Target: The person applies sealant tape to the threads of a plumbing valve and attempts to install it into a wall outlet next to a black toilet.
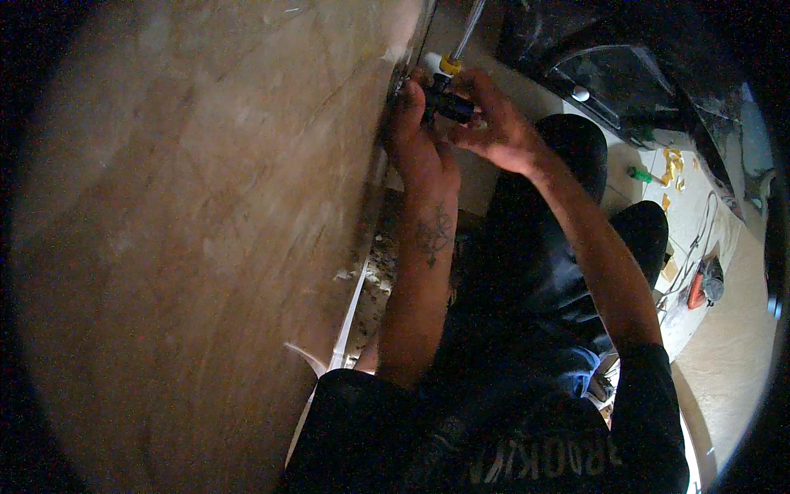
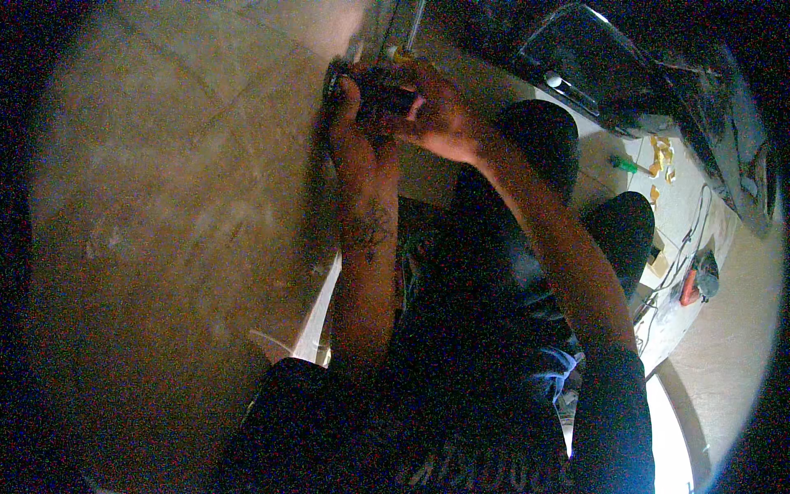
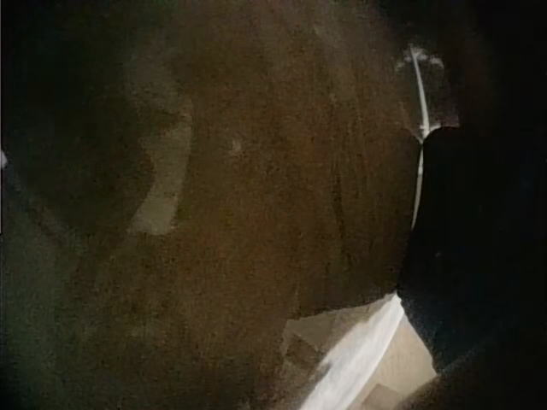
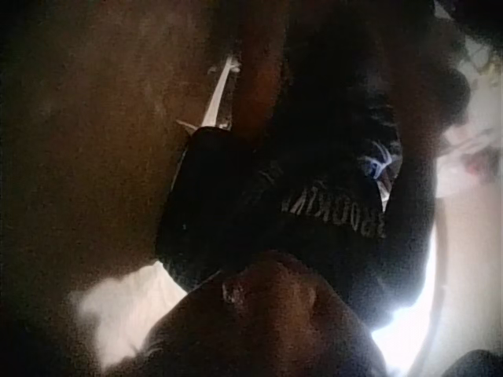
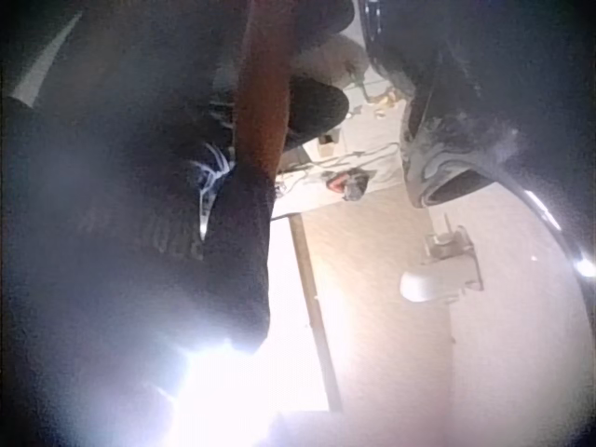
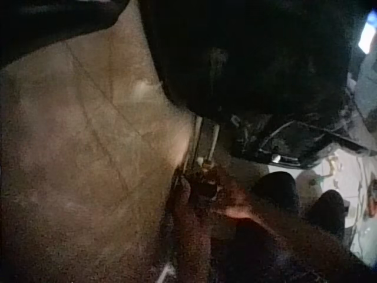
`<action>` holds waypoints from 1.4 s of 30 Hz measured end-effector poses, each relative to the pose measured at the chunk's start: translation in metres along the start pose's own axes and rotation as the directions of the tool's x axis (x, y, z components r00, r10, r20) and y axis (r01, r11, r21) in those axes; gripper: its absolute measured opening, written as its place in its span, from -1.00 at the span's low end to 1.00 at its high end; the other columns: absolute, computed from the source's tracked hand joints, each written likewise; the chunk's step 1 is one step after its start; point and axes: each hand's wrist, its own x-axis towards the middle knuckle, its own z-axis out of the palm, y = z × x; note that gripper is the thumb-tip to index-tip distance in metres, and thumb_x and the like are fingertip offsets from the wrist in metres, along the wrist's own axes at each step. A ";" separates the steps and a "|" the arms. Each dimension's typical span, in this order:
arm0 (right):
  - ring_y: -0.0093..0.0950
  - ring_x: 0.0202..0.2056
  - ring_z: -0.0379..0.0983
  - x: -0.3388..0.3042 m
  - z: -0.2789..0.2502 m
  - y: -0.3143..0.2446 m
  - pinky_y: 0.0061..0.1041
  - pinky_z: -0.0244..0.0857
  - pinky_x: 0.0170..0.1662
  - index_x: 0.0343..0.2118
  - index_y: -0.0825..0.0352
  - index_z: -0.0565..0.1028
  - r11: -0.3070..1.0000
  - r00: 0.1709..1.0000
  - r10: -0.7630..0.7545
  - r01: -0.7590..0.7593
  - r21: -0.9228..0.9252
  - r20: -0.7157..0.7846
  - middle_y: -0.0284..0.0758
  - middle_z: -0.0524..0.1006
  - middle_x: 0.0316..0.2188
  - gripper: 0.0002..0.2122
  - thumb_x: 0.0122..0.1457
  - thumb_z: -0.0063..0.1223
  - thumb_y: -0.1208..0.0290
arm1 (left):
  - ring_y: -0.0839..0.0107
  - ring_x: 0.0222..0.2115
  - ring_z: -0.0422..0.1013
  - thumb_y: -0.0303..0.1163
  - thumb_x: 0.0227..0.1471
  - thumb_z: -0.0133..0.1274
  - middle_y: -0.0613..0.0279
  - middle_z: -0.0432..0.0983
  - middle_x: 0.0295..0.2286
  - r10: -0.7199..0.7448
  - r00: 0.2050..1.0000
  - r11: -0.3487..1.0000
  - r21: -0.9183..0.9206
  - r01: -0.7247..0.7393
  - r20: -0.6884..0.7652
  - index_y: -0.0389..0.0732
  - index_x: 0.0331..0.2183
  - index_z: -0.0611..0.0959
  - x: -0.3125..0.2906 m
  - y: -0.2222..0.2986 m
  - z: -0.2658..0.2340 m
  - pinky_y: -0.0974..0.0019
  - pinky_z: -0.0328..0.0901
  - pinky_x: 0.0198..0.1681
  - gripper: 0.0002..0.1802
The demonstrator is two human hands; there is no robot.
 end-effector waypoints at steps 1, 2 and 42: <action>-0.53 -0.54 0.33 -0.002 0.006 -0.003 -0.57 0.24 -0.48 -0.11 0.29 0.33 0.946 0.972 -0.223 0.198 -0.257 -0.072 -0.38 0.46 -0.47 -0.65 0.09 0.16 0.32 | 0.39 -0.21 0.40 -0.17 0.05 0.12 0.27 0.49 -0.24 0.007 1.000 1.000 0.000 -0.007 0.000 -0.25 -0.14 0.55 0.002 0.001 -0.003 0.29 0.28 -0.11 -0.58; -0.52 -0.47 0.36 -0.004 0.009 -0.008 -0.54 0.27 -0.39 -0.11 0.32 0.35 0.927 0.977 -0.202 0.172 -0.334 -0.059 -0.36 0.48 -0.43 -0.64 0.08 0.17 0.32 | 0.39 -0.20 0.40 -0.17 0.05 0.11 0.26 0.49 -0.24 0.028 0.999 1.000 0.011 -0.028 -0.030 -0.25 -0.13 0.55 0.003 0.003 -0.007 0.29 0.27 -0.09 -0.59; -0.70 -0.57 0.19 0.011 0.012 -0.012 -0.68 0.00 -0.63 -0.15 0.25 0.35 0.817 0.901 0.422 -0.426 0.389 0.102 -0.49 0.37 -0.48 -0.72 0.19 0.04 0.20 | 0.41 -0.16 0.36 -0.10 0.11 0.03 0.24 0.48 -0.21 0.076 0.997 0.976 0.206 -0.069 -0.022 -0.29 -0.16 0.56 0.006 0.002 -0.019 0.28 0.22 -0.09 -0.56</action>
